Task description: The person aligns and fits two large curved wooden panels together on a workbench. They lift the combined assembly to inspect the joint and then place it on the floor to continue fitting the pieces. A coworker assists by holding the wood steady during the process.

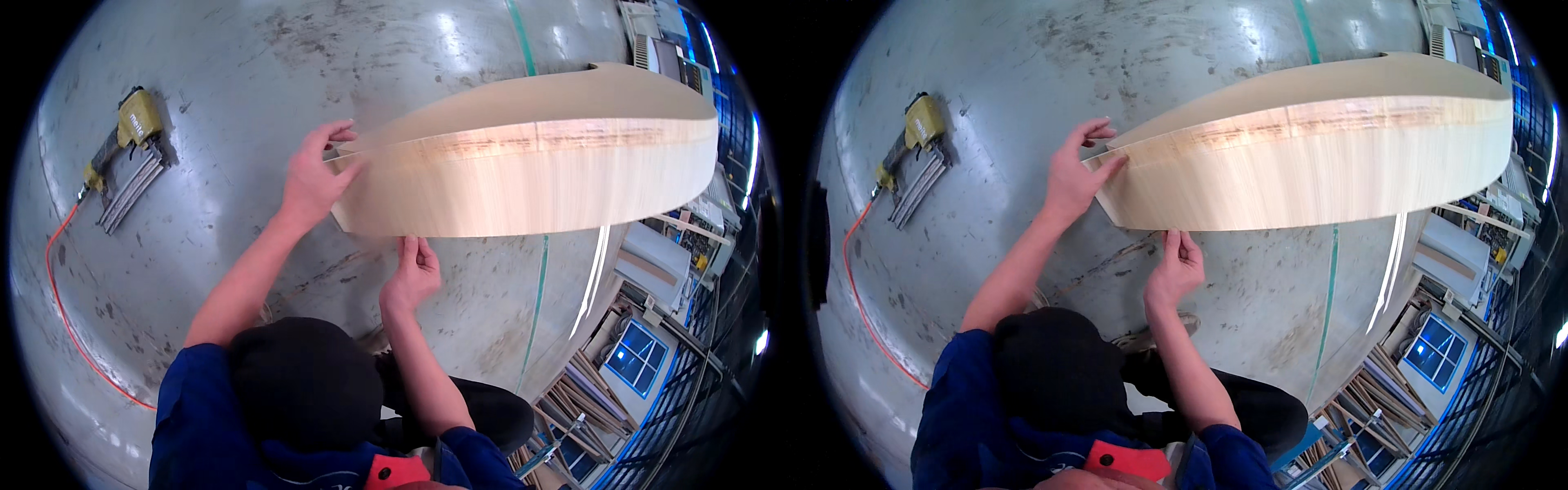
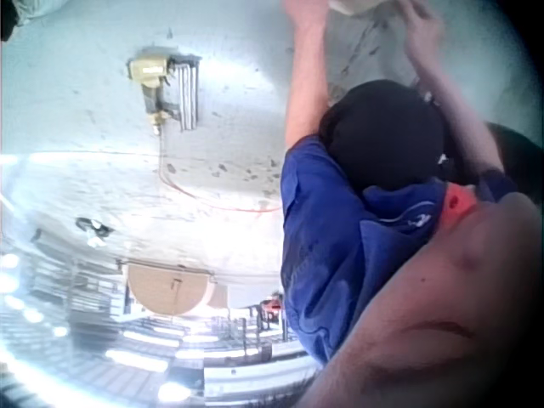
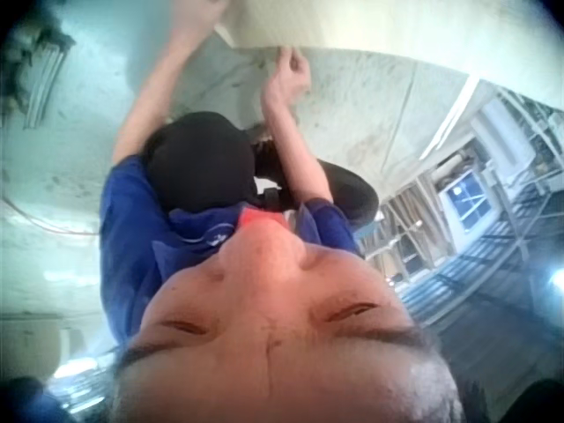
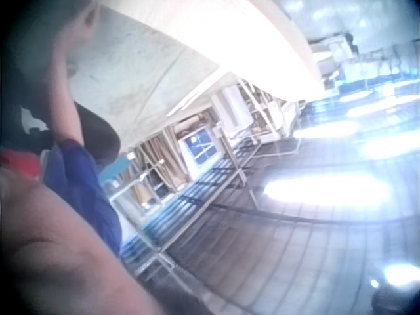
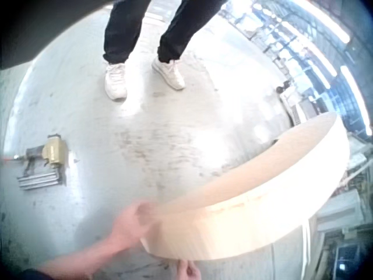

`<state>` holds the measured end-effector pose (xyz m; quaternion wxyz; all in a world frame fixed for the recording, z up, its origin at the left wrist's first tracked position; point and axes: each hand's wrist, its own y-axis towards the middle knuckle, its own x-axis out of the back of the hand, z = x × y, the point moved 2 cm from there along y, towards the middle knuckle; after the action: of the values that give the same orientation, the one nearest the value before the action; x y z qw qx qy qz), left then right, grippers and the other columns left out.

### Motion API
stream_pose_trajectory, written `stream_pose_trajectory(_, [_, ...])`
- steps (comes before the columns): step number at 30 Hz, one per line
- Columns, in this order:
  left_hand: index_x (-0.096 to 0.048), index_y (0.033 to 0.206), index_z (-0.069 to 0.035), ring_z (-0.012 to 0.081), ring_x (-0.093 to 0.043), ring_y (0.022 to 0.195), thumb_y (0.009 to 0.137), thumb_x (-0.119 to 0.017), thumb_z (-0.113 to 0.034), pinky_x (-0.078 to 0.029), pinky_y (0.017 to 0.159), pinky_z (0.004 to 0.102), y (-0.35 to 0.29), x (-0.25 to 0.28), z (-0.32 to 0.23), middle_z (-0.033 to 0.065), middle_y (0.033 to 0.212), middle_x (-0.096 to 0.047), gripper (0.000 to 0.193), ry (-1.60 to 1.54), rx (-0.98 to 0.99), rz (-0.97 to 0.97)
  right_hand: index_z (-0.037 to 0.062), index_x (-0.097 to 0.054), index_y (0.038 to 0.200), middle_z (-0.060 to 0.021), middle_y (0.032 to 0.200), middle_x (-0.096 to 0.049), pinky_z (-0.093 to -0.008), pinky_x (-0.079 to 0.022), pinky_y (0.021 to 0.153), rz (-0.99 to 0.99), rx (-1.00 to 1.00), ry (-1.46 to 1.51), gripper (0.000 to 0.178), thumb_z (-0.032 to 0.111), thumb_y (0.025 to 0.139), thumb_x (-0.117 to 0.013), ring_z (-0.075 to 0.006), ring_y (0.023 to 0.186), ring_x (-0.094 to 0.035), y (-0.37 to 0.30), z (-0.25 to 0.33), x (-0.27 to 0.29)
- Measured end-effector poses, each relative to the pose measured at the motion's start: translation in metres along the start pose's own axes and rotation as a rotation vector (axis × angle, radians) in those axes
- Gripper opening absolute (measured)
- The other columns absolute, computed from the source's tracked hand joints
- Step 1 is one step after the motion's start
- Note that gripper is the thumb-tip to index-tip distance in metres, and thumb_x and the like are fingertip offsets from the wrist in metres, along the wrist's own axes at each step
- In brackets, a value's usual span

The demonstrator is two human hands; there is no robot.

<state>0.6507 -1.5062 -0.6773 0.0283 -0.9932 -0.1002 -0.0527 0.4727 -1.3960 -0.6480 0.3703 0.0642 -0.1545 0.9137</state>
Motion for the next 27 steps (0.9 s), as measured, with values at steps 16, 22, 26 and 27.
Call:
stream_pose_trajectory(16, [-0.057,0.12,-0.001,0.0141,-0.062,0.09,0.08,-0.072,-0.008,-0.044,0.093,0.0327,-0.005,-0.015,-0.013,0.0052,0.091,-0.07,0.043,0.072,0.008,0.032,-0.0081,-0.069,0.103,-0.0033,0.083,-0.068,-0.02,-0.047,0.067,-0.14,0.143,0.024,0.024,0.009,0.087,-0.071,-0.005,0.072,-0.056,0.017,0.041,0.016])
stream_pose_trajectory(22, [-0.058,0.118,0.001,0.0129,-0.06,0.088,0.083,-0.071,-0.011,-0.045,0.089,0.0313,-0.001,-0.007,0.01,0.0061,0.094,-0.07,0.039,0.074,0.031,0.074,-0.0077,-0.069,0.102,-0.0126,0.09,-0.072,-0.0228,-0.051,0.071,-0.128,0.397,-0.056,0.022,0.006,0.086,-0.07,-0.0098,0.078,-0.064,0.022,0.015,0.007])
stream_pose_trajectory(26, [-0.058,0.118,0.002,0.012,-0.06,0.088,0.085,-0.071,-0.011,-0.045,0.086,0.0293,-0.005,-0.014,-0.001,0.0072,0.094,-0.07,0.037,0.09,0.017,0.099,-0.0048,-0.07,0.098,-0.0167,0.089,-0.071,-0.0259,-0.052,0.068,-0.15,0.521,-0.091,0.017,0.005,0.084,-0.07,-0.0167,0.075,-0.068,0.025,0.028,0.018])
stream_pose_trajectory(27, [-0.058,0.118,0.002,0.0118,-0.06,0.087,0.086,-0.071,-0.011,-0.046,0.085,0.0286,-0.005,-0.016,-0.002,0.0073,0.094,-0.069,0.037,0.104,0.004,0.102,-0.0041,-0.07,0.097,-0.0164,0.089,-0.071,-0.0265,-0.052,0.067,-0.149,0.53,-0.095,0.016,0.005,0.084,-0.07,-0.0178,0.075,-0.068,0.025,0.028,0.019])
